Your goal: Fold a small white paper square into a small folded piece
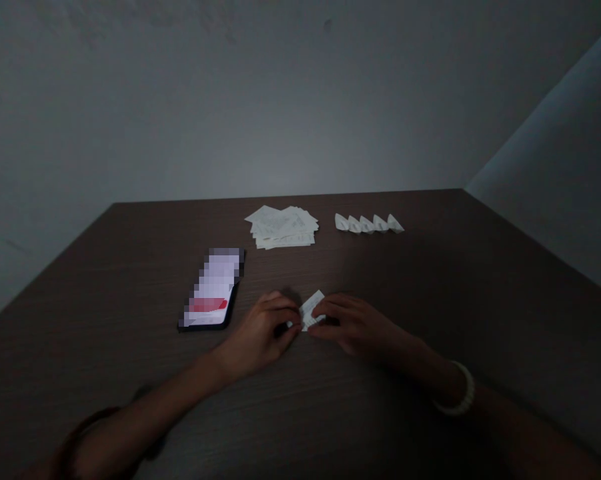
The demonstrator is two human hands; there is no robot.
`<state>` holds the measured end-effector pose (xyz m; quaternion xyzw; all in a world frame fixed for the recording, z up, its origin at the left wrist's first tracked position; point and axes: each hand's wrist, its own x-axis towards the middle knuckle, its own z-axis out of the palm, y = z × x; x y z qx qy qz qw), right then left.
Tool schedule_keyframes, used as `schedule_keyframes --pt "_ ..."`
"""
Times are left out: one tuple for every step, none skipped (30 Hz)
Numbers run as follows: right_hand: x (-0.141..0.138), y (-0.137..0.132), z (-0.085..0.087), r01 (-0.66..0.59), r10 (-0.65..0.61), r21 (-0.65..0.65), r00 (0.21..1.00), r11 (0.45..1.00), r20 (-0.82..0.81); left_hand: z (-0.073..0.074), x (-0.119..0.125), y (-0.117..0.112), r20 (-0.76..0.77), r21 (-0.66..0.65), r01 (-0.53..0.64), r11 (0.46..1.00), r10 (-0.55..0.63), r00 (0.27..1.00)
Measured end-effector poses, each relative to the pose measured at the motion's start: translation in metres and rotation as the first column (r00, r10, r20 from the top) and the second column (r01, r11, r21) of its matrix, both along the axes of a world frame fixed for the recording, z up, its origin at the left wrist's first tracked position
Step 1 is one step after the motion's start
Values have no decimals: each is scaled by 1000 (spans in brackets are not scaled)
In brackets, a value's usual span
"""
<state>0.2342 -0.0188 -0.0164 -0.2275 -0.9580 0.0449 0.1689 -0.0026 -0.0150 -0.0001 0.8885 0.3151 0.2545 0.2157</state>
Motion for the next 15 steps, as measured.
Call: schedule_keyframes --pt "0 0 0 0 0 -6 1000 1000 11 0 1 0 10 -17 -9 1000 10 1000" --pt "0 0 0 3 -3 -8 1000 1000 20 0 2 -1 19 -34 -18 999 19 1000" --pt "0 1 -1 4 -4 -7 1000 1000 25 0 3 -1 30 -48 -27 999 28 999" --pt "-1 1 -1 -1 1 -5 1000 1000 28 1 3 -1 39 -58 -32 998 35 999" --pt "-1 1 -1 -11 11 2 1000 1000 28 1 4 -2 48 -64 -35 997 38 998" --pt "-1 2 -2 -22 22 10 999 1000 28 1 4 -2 57 -67 -36 997 40 998" --pt "-1 2 -2 -34 33 20 999 999 29 1 5 -2 62 -68 -36 997 40 997" --pt "-1 3 -3 -44 43 33 999 998 29 0 5 -2 64 -67 -38 997 43 997" --pt "-1 3 -3 -50 49 48 998 998 27 0 4 -2 62 -64 -44 997 48 997" --pt "-1 4 -3 -52 51 62 998 997 24 0 4 -2 61 -58 -53 997 56 997" --pt "-1 4 -3 -51 50 74 999 996 21 -1 4 -3 61 -51 -62 997 65 996" --pt "-1 4 -3 -49 48 85 999 995 20 -1 4 -3 60 -43 -71 997 73 995" --pt "-1 4 -3 -50 48 93 999 994 24 -1 3 -3 62 -36 -77 996 79 995" --pt "-1 4 -2 -51 48 99 998 994 32 -2 3 -3 63 -32 -80 996 82 995" --pt "-2 4 -2 -51 47 102 998 993 44 -2 4 -3 62 -31 -82 996 84 995"
